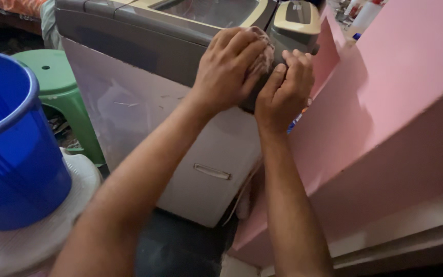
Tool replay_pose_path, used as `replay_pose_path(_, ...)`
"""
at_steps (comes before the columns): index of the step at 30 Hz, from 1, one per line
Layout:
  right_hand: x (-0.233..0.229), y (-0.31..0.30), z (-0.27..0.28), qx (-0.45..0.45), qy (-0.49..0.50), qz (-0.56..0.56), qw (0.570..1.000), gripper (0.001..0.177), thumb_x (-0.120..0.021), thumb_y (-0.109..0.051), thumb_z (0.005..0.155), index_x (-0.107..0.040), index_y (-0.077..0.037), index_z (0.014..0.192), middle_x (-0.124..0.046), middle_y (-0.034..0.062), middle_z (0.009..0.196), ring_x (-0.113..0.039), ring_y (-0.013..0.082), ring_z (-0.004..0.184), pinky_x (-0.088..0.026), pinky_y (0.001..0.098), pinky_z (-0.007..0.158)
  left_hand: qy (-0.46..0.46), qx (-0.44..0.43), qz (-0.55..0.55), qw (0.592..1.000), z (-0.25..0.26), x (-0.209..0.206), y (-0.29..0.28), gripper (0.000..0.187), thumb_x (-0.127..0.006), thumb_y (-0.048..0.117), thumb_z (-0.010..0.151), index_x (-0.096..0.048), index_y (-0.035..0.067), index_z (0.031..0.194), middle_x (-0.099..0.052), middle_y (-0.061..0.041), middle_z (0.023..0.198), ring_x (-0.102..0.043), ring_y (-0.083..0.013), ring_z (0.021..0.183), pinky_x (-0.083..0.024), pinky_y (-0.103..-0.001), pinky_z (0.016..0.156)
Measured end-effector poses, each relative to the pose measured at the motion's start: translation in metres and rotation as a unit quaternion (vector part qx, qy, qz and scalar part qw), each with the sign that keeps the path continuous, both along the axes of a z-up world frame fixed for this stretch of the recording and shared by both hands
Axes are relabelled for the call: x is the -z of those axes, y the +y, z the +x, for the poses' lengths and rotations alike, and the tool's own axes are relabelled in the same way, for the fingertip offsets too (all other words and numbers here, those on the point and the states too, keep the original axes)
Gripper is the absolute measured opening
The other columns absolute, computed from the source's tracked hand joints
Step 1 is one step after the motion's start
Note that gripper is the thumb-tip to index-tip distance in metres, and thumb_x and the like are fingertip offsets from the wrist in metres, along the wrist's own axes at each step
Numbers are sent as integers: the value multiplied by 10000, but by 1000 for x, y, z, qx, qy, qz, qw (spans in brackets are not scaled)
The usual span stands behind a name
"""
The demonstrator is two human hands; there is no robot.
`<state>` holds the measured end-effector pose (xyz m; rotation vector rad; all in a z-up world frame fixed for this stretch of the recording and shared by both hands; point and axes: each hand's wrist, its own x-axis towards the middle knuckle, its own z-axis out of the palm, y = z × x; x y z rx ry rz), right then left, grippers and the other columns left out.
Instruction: The person wipes the exterior control panel, lid, and sides of a top-loading washing machine with a cloth, then opens the lid to wipe the inner rim and the interior drum.
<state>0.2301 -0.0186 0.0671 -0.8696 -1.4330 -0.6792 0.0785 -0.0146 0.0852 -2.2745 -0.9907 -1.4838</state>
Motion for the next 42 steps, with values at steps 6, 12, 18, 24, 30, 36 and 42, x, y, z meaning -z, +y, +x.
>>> replay_pose_path(6,-1,-1,3,-1,-11,-14,1000,248,-520,-102,1071,-636,7,1260,-631,207,1338,-558,424,1341,-435,501,1160,-31,-69,171,982,6,68,1,507,-605,250,1102,-475,64,1556,-389,-183,1619,-262,-363,1579,-226,-557,1342)
replay_pose_path(12,2,5,3,0,-24,-6,1000,244,-511,-96,1088,-621,7,1280,-623,207,1351,-544,425,1364,-423,511,1182,-12,-51,144,988,4,168,14,641,-631,278,1051,-328,110,1591,-244,-217,1649,-179,-431,1587,-205,-609,1324)
replay_pose_path(18,6,12,1,14,-15,5,1000,251,-511,-98,1089,-615,2,1294,-619,207,1375,-544,421,1376,-422,505,1192,48,-31,61,997,17,264,0,621,-696,281,944,-483,131,1507,-330,-146,1603,-242,-412,1554,-231,-590,1282)
replay_pose_path(24,8,12,3,7,-22,19,1000,251,-515,-101,1093,-608,6,1300,-623,202,1372,-554,422,1373,-428,498,1195,14,-27,68,997,23,232,1,549,-647,330,1029,-522,73,1497,-372,-203,1584,-250,-415,1539,-225,-583,1279)
replay_pose_path(30,5,9,3,12,-35,33,999,252,-512,-95,1089,-618,10,1291,-637,197,1334,-578,417,1344,-434,512,1197,14,-47,135,990,5,131,1,554,-608,341,1078,-509,44,1536,-357,-218,1633,-242,-403,1571,-214,-572,1300)
replay_pose_path(36,3,4,0,27,-32,27,999,266,-508,-115,1084,-625,17,1283,-633,212,1336,-570,434,1341,-432,525,1168,15,-16,215,976,-4,40,5,508,-629,270,1046,-588,7,1478,-466,-236,1578,-353,-403,1543,-269,-551,1314)
replay_pose_path(42,3,4,-3,26,-17,16,999,296,-502,-158,1088,-629,6,1300,-628,218,1366,-562,435,1351,-424,531,1166,-25,41,88,995,2,-13,17,418,-692,357,934,-734,52,1217,-685,-130,1276,-619,-336,1223,-488,-491,1056)
